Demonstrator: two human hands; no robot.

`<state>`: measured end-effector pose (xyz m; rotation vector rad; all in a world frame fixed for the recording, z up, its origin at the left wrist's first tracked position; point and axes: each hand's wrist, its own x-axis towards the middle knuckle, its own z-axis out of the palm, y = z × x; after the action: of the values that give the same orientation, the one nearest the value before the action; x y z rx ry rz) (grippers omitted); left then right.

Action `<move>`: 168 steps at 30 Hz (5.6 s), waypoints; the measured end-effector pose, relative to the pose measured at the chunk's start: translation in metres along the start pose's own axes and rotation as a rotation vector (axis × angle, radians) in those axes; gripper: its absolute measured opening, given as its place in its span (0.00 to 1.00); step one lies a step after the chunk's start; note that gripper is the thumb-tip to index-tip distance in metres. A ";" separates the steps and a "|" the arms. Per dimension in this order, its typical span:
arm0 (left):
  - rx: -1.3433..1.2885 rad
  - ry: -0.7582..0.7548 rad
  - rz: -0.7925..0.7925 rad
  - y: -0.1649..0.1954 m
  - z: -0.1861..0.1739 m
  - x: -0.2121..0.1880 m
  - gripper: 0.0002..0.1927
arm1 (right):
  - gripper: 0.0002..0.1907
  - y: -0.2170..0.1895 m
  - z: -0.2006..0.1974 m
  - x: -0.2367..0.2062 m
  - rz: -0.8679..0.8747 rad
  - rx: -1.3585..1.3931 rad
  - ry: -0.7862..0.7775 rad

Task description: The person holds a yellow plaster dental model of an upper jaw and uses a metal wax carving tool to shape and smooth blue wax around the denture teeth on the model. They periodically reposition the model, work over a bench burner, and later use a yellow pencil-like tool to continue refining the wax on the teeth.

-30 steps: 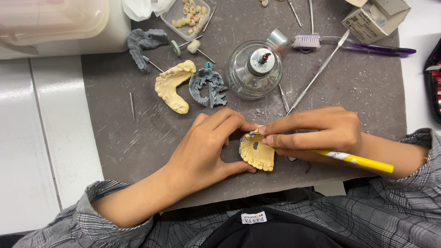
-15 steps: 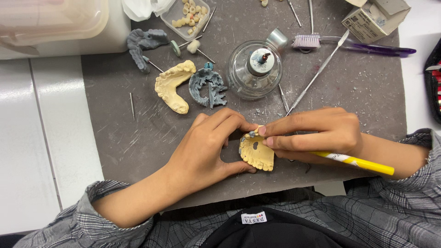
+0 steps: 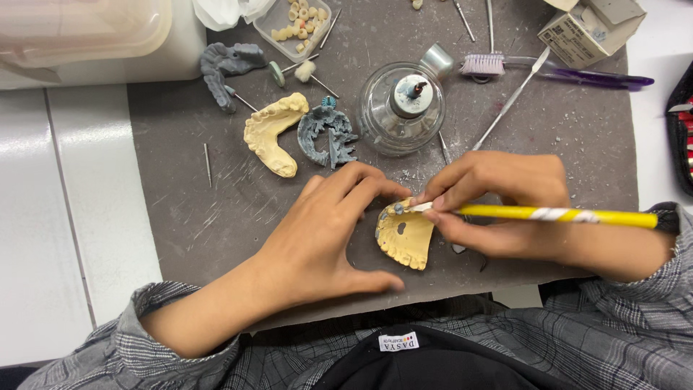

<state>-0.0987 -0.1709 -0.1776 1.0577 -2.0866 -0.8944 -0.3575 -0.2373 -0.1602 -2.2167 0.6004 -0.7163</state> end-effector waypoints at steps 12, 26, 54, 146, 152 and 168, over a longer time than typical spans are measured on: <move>0.070 -0.055 -0.014 -0.004 -0.005 -0.003 0.39 | 0.05 0.004 -0.002 0.004 0.706 0.550 -0.009; 0.101 0.025 0.011 -0.007 0.005 -0.005 0.33 | 0.08 0.011 0.000 0.002 0.321 0.469 -0.053; -0.166 -0.006 -0.301 -0.001 -0.024 0.004 0.08 | 0.12 0.004 -0.054 -0.001 0.292 -0.885 -0.318; 0.050 -0.083 -0.085 -0.006 -0.004 0.002 0.35 | 0.12 0.015 0.005 -0.012 0.135 0.176 -0.007; 0.054 -0.089 -0.091 -0.006 -0.003 0.002 0.35 | 0.11 0.016 0.006 -0.011 0.105 0.172 0.012; 0.053 -0.084 -0.085 -0.013 -0.002 0.002 0.35 | 0.10 0.019 0.010 -0.009 0.093 0.161 0.003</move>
<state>-0.0930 -0.1783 -0.1861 1.1621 -2.1591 -0.9442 -0.3614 -0.2389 -0.1836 -2.0269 0.6207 -0.6959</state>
